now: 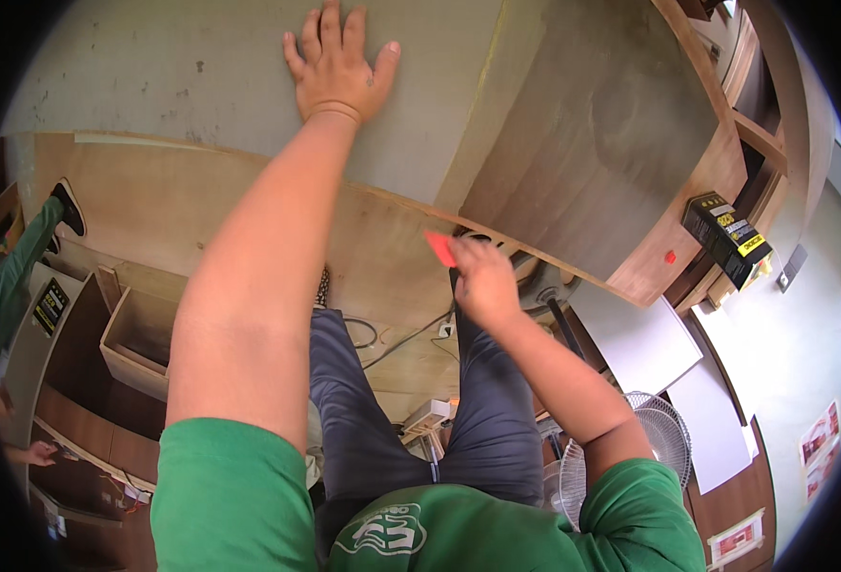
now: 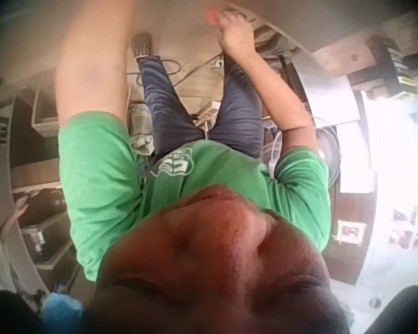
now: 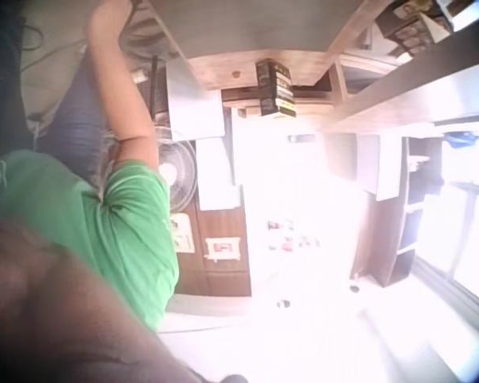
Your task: The person applies adhesive to a wooden board by pouring the liquid from a container and spreading it evenly across the surface using a small red spreader.
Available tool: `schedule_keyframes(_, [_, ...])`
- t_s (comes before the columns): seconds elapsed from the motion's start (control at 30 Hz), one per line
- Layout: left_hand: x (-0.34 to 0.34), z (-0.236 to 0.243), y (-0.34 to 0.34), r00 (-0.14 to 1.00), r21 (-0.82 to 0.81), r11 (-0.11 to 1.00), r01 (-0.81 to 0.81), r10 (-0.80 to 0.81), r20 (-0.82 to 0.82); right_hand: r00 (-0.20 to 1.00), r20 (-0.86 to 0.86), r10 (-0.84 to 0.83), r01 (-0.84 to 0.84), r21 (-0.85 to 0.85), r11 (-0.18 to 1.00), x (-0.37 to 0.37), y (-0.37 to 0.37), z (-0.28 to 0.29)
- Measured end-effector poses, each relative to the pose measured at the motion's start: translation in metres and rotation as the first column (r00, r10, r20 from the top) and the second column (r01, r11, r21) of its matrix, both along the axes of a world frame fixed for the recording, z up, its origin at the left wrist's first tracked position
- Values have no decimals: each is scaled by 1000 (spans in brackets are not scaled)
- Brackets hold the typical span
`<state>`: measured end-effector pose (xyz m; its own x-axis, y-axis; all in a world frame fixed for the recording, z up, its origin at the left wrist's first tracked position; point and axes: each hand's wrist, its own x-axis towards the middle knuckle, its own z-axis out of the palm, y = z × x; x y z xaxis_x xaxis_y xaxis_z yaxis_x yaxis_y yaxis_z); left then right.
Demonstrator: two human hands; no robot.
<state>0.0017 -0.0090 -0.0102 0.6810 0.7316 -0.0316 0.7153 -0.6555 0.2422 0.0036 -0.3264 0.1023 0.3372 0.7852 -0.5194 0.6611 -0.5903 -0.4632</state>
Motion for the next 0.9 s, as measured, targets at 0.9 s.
schedule_keyframes(0.9, [-80, -4, 142, 968, 161, 969, -190, 212, -135, 776, 605, -177, -114, 412, 904, 296, 276, -49])
